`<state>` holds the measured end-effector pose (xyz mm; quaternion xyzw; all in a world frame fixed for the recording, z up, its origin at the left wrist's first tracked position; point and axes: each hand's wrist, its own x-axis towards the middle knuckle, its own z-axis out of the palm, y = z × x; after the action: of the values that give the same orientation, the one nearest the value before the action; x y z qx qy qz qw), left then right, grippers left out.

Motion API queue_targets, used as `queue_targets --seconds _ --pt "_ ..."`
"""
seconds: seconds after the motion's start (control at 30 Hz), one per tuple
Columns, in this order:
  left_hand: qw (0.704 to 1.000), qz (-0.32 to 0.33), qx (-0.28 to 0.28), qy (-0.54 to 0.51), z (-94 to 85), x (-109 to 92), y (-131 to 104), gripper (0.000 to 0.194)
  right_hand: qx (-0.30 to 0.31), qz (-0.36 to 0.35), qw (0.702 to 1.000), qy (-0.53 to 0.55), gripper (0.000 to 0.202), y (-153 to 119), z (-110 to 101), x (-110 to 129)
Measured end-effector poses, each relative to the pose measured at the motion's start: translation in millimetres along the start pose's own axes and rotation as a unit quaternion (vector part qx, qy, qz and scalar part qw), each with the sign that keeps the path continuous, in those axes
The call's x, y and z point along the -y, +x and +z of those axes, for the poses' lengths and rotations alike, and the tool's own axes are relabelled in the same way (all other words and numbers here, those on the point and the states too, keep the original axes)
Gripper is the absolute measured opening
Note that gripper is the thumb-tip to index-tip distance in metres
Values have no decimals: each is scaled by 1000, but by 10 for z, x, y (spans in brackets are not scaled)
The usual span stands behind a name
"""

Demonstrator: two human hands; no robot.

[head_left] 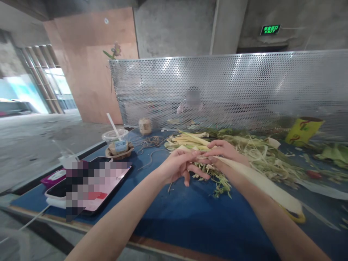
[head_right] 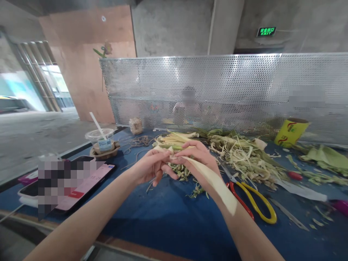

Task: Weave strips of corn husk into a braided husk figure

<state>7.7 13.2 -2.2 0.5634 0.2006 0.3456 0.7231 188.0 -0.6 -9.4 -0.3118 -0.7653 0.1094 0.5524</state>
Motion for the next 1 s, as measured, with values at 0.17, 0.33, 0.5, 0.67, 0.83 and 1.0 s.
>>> queue_targets --seconds 0.17,0.33,0.5,0.67,0.83,1.0 --pt "995 8 -86 52 -7 11 14 30 63 -104 991 -54 15 3 -57 -19" --pt "989 37 -113 91 -28 17 17 17 108 -89 990 -32 18 3 -55 -37" --pt "980 46 -104 162 8 20 5 18 53 105 990 72 16 35 -2 -7" --pt "969 59 -119 207 24 39 16 20 56 299 943 132 28 34 32 -27" --pt "959 68 -191 200 4 38 30 20 89 371 903 198 26 35 45 -24" --pt "963 69 -190 176 -3 30 21 20 106 422 882 181 31 38 35 1"
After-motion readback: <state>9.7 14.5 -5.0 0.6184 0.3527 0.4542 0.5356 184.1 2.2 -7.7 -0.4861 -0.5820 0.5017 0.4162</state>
